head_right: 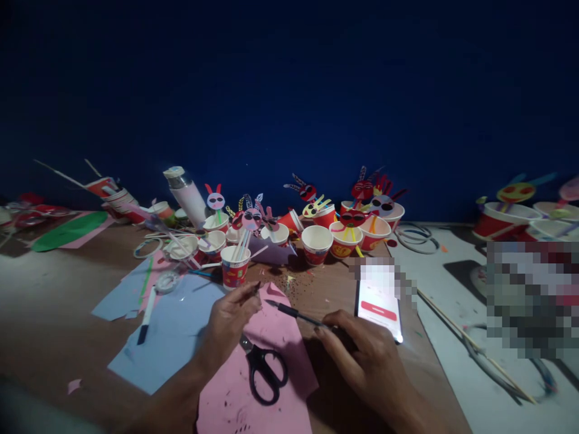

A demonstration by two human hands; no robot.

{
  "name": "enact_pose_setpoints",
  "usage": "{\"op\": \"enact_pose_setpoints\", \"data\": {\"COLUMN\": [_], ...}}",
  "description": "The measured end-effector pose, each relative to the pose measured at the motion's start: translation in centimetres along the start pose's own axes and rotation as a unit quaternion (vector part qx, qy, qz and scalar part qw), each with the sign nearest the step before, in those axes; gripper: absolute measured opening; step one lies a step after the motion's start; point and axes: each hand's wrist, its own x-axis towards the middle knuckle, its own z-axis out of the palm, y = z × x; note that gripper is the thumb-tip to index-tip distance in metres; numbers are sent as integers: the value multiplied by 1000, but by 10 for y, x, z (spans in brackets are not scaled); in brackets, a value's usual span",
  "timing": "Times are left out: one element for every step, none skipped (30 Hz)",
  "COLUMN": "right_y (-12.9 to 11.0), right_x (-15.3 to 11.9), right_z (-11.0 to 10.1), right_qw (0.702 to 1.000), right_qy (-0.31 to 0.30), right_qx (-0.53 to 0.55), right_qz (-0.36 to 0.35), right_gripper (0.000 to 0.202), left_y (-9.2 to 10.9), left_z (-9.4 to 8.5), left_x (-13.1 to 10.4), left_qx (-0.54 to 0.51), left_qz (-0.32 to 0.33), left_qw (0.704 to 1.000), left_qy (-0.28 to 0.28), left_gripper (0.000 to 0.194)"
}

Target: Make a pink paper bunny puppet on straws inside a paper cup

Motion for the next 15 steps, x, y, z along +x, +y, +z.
{"op": "enact_pose_setpoints", "data": {"right_y": [-1,-2,-4,-5,-6,-7,-8,-8,-9,-9,-9,-10,-10,-11,-11], "right_x": [1,2,3,4,5,6,6,7,7,7,7,8,8,8,8], "right_z": [-2,-4,-6,-7,-9,-11,-12,-13,-14,-15,-15,-15,-15,-15,-15], "right_qw": [1000,1000,999,999,999,999,999,999,999,999,999,998,998,998,998], "right_qy": [11,18,21,18,12,6,1,-3,-8,-12,-17,-21,-26,-30,-33], "right_qx": [-8,-15,-20,-23,-24,-26,-28,-31,-33,-35,-37,-37,-37,-36,-33], "right_qz": [-8,-12,-16,-20,-23,-27,-29,-30,-32,-33,-36,-39,-43,-46,-48], "right_gripper": [8,8,9,9,9,8,8,8,8,9,9,10,11,11,12], "left_y": [1,2,4,6,8,9,11,12,13,14,15,16,17,19,20], "left_z": [-3,-6,-8,-11,-13,-14,-16,-17,-18,-18,-19,-19,-19,-19,-19], "left_x": [0,-1,-1,-1,-1,-1,-1,-1,-1,-1,-2,-2,-2,-2,-1], "left_qx": [49,93,132,166,192,212,226,238,248,259,270,281,292,300,307], "left_qz": [17,40,65,86,103,116,126,135,143,153,162,169,175,181,186], "left_qw": [998,994,988,980,973,966,961,956,951,946,939,933,926,919,912], "left_qy": [-18,-36,-52,-67,-80,-90,-98,-106,-115,-125,-136,-151,-166,-181,-197], "left_gripper": [28,28,27,26,26,26,26,26,26,26,26,26,26,27,27]}}
